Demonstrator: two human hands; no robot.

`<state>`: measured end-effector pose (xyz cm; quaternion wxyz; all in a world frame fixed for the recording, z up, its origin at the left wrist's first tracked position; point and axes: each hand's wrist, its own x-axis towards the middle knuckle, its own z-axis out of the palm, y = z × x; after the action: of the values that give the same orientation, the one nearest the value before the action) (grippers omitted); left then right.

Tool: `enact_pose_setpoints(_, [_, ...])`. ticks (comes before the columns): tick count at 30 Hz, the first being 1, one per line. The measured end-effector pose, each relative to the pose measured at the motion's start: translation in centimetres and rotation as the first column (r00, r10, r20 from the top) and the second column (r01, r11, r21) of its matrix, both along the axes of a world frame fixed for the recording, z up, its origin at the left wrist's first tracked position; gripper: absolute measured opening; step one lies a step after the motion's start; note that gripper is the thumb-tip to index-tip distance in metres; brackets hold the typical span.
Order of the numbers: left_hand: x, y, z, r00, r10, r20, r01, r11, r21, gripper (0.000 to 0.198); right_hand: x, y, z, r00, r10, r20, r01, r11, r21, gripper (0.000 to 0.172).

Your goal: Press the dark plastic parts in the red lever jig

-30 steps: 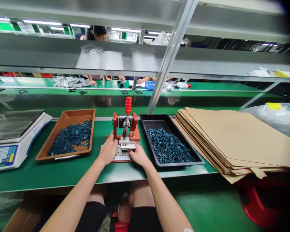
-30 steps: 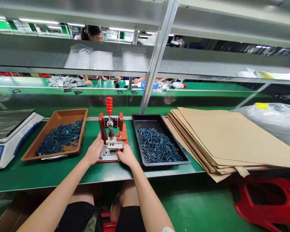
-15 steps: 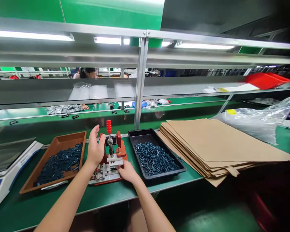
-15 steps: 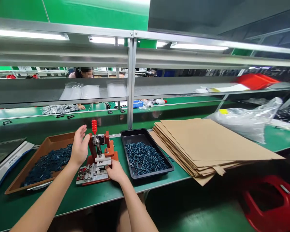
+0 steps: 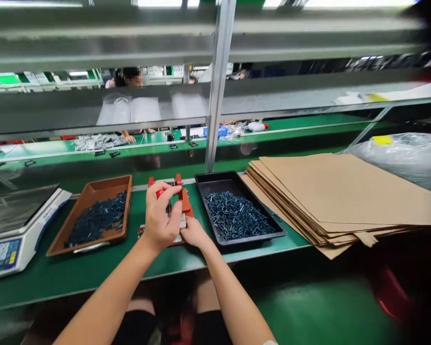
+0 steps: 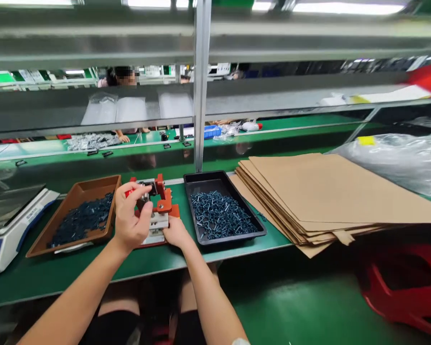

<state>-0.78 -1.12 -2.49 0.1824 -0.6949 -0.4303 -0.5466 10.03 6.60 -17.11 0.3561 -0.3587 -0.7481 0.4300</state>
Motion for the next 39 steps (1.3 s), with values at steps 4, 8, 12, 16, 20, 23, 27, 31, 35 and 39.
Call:
enact_pose_setpoints(4, [0.2, 0.9, 0.3, 0.999, 0.040, -0.020, -0.039, 0.999, 0.034, 0.037, 0.2, -0.1, 0.1, 0.999, 0.046, 0.012, -0.047, 0.998, 0.036, 0.036])
enact_pose_setpoints(8, [0.5, 1.6, 1.0, 0.998, -0.008, 0.059, 0.006, 1.000, 0.029, 0.035, 0.4, 0.0, -0.1, 0.997, 0.071, 0.012, -0.072, 0.993, 0.089, 0.033])
enact_pose_setpoints(12, [0.3, 2.5, 1.9, 0.982, -0.118, 0.145, 0.116, 0.993, 0.022, 0.019, 0.3, 0.3, -0.5, 0.998, 0.069, 0.012, -0.070, 0.992, 0.102, 0.032])
enact_pose_setpoints(16, [0.4, 2.7, 1.3, 0.960, -0.149, 0.236, 0.155, 0.988, -0.007, 0.011, 0.2, 0.5, -0.5, 0.998, 0.054, 0.020, -0.055, 0.997, 0.058, 0.036])
enact_pose_setpoints(20, [1.1, 1.8, -0.1, 0.967, -0.103, 0.232, 0.093, 0.994, 0.053, 0.008, 0.4, 0.4, -0.3, 1.000, 0.022, 0.015, -0.022, 1.000, 0.014, 0.035])
enact_pose_setpoints(23, [0.6, 2.7, 0.3, 0.987, -0.069, 0.146, 0.058, 0.995, 0.076, 0.012, 0.5, 0.4, -0.4, 0.999, 0.044, 0.007, -0.045, 0.999, 0.016, 0.038])
enact_pose_setpoints(27, [-1.8, 7.2, 3.5, 0.982, -0.097, 0.164, 0.118, 0.986, -0.119, 0.024, 0.3, 0.4, -0.9, 0.999, 0.041, 0.017, -0.042, 0.997, 0.072, 0.037])
enact_pose_setpoints(31, [-3.5, 10.4, 5.4, 0.956, -0.160, 0.246, 0.230, 0.930, -0.288, 0.032, 0.2, 0.3, -1.3, 0.998, 0.002, 0.062, -0.009, 0.992, 0.123, 0.033])
enact_pose_setpoints(35, [-4.0, 7.6, 3.5, 0.975, -0.075, 0.211, 0.129, 0.959, -0.252, 0.043, 0.3, 0.3, -1.3, 0.998, 0.026, 0.059, -0.031, 0.995, 0.092, 0.033])
enact_pose_setpoints(39, [-5.8, 2.4, -2.9, 0.977, 0.142, 0.160, -0.118, 0.982, -0.148, 0.050, 0.4, 0.0, -1.4, 1.000, -0.010, 0.011, 0.009, 0.997, 0.074, 0.031])
